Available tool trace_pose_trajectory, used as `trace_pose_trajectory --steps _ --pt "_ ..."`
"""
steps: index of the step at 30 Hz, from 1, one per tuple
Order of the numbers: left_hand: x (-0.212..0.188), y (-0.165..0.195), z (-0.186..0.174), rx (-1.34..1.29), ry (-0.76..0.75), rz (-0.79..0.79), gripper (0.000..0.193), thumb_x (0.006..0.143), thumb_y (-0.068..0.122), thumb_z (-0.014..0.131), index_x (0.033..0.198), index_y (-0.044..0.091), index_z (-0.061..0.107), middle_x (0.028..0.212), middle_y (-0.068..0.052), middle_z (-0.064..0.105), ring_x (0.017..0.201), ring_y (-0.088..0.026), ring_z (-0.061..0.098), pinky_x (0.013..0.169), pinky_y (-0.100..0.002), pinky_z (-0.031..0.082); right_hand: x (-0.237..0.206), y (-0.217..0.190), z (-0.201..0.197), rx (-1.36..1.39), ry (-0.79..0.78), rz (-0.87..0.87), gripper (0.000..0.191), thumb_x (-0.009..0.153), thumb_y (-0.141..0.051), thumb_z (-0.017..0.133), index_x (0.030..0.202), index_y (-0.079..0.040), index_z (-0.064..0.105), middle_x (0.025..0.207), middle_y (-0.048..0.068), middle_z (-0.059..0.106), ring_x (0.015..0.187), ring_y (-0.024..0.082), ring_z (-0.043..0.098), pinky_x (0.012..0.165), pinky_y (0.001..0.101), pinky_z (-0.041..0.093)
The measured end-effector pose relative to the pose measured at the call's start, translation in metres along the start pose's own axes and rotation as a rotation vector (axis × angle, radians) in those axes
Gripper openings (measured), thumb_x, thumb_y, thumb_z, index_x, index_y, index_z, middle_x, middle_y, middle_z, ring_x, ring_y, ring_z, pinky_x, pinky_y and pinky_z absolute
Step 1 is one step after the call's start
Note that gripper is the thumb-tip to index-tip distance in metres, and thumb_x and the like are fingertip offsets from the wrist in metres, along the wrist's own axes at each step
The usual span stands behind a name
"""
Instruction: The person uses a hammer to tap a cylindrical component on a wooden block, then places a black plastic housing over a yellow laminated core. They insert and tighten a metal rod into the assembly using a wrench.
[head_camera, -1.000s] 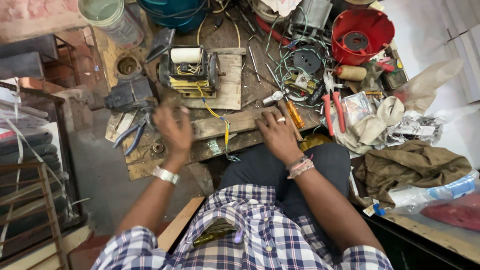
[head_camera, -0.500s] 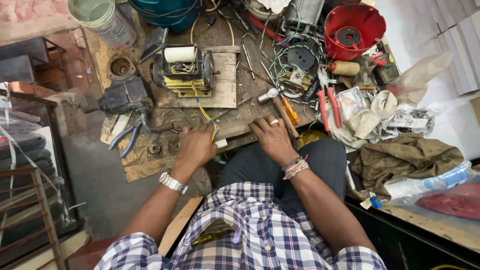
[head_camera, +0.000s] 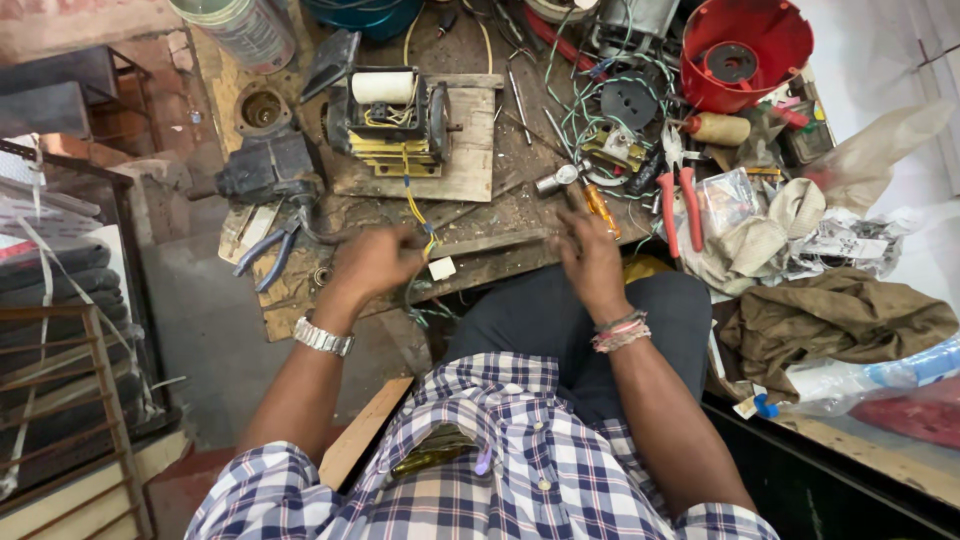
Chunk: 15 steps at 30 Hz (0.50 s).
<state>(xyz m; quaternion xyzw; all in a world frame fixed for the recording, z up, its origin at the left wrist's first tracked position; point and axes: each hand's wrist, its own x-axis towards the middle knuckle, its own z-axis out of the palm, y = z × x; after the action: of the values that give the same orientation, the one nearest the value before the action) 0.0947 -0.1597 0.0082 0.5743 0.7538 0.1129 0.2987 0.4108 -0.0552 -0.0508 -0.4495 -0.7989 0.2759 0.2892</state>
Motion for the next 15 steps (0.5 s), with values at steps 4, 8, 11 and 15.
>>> trace_pose_trajectory --steps 4,8,11,15 --pt "0.008 0.014 -0.033 0.130 0.586 0.194 0.029 0.101 0.029 0.075 0.117 0.006 0.071 0.111 -0.017 0.074 0.109 -0.034 0.065 0.095 -0.047 0.051 0.010 0.010 -0.002 -0.026 0.056 0.024 0.033 0.090 -0.006 0.074 0.123 -0.006 0.069 0.107 0.015 0.069 0.098 0.035 0.066 0.085 0.0427 0.053" --pt "0.058 0.036 -0.080 0.403 0.552 0.477 0.091 0.077 0.046 0.085 0.149 0.002 0.050 0.153 -0.025 0.048 0.145 -0.044 0.038 0.116 -0.059 0.026 0.045 0.012 -0.003 -0.139 -0.055 -0.078 0.030 0.087 -0.011 0.076 0.117 -0.007 0.072 0.103 0.014 0.070 0.099 0.036 0.064 0.088 0.0450 0.051" --pt "0.097 0.050 -0.098 0.480 0.379 0.476 0.116 0.065 0.058 0.089 0.153 0.000 0.040 0.152 -0.031 0.040 0.144 -0.047 0.029 0.116 -0.063 0.014 0.072 0.005 0.000 -0.233 -0.147 -0.195 0.029 0.086 -0.015 0.075 0.114 -0.010 0.075 0.107 0.012 0.070 0.103 0.035 0.062 0.089 0.0469 0.049" --pt "0.120 0.046 -0.095 0.584 0.251 0.450 0.119 0.054 0.054 0.093 0.153 0.010 0.042 0.143 -0.027 0.047 0.135 -0.044 0.039 0.112 -0.063 0.018 0.098 0.002 0.014 -0.476 -0.235 -0.353 0.033 0.083 -0.017 0.074 0.116 -0.014 0.076 0.113 0.007 0.069 0.112 0.033 0.059 0.093 0.0472 0.045"
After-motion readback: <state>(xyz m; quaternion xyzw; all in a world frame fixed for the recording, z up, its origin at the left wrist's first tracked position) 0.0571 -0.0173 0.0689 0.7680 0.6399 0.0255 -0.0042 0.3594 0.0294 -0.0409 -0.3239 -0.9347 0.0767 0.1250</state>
